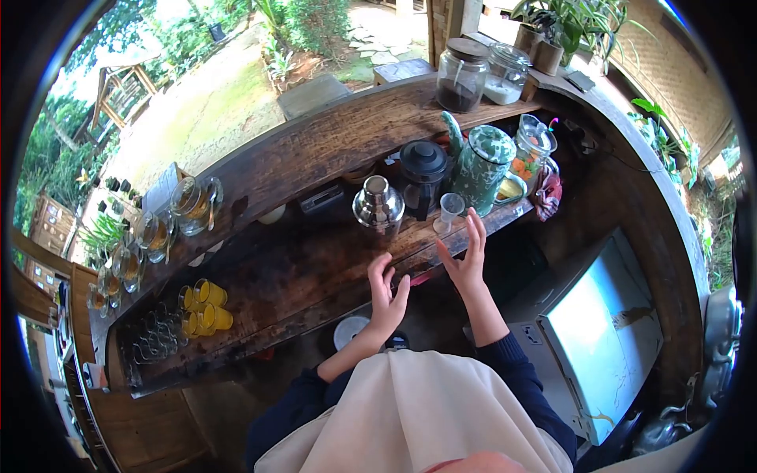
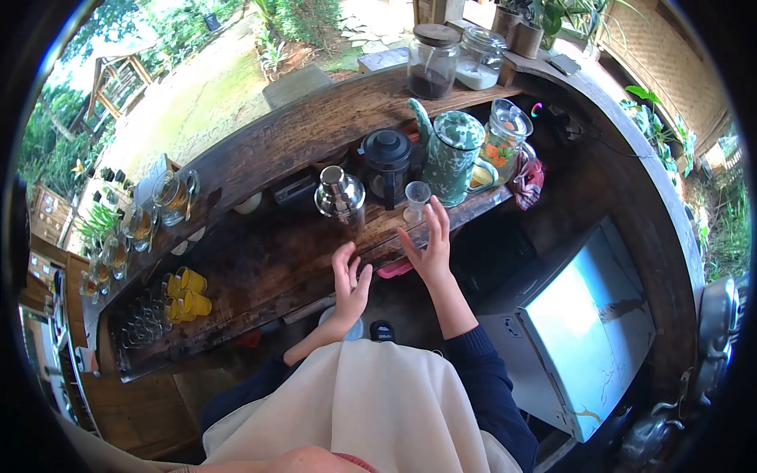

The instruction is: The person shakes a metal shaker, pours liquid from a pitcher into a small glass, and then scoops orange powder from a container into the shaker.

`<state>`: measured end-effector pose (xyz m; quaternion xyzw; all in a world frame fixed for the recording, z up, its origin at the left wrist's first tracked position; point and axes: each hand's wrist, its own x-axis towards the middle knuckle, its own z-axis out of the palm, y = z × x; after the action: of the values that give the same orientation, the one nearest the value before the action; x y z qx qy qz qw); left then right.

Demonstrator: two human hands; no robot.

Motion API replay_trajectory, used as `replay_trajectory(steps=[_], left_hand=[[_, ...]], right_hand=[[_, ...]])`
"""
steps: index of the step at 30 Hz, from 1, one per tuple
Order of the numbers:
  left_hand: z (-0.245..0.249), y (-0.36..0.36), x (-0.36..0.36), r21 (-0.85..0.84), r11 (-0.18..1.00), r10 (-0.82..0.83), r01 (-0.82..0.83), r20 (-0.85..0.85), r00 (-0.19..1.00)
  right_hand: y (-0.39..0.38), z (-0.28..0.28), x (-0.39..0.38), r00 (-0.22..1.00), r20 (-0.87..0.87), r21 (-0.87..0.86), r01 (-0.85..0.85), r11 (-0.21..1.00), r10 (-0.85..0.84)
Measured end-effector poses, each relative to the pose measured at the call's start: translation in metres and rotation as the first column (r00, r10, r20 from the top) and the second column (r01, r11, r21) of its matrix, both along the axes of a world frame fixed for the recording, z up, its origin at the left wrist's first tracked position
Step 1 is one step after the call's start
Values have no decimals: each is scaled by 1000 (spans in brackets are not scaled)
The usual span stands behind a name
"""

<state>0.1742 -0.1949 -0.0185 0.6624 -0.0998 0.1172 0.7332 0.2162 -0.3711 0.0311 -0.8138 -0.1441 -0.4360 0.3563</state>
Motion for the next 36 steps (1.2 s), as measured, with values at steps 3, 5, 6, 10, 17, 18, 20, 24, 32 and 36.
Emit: replay_trajectory(steps=[3, 5, 6, 10, 17, 18, 20, 24, 32, 36], left_hand=[[4, -7, -1, -37, 985, -171, 169, -44, 984], [7, -15, 8, 5, 972, -235, 236, -39, 971], [9, -20, 17, 5, 971, -239, 239, -41, 970], [10, -39, 59, 214, 936, -291, 279, 23, 957], [4, -68, 98, 411, 858, -347, 309, 21, 937], [2, -72, 101, 409, 858, -351, 310, 26, 936], [0, -79, 110, 362, 894, -308, 266, 62, 950], [-9, -86, 119, 335, 920, -259, 202, 134, 957], [-12, -91, 122, 350, 927, -182, 136, 103, 978], [-11, -89, 120, 323, 925, -238, 198, 89, 967]], right_hand=[[-9, -11, 3, 994, -91, 57, 71, 996, -66], [-11, -25, 9, 978, -183, 117, 126, 985, -103], [-12, -32, 12, 977, -185, 118, 130, 985, -107], [-18, -37, 26, 870, -483, 336, 84, 938, 95], [-28, -48, 32, 815, -557, 298, 18, 955, 159], [-27, -51, 30, 873, -474, 227, -1, 974, 111], [-29, -54, 28, 905, -411, 209, -24, 978, 111], [-27, -49, 29, 894, -440, 176, -6, 984, 84], [-30, -55, 23, 916, -400, 85, -7, 996, 41], [-25, -53, 23, 934, -357, 126, 33, 991, 14]])
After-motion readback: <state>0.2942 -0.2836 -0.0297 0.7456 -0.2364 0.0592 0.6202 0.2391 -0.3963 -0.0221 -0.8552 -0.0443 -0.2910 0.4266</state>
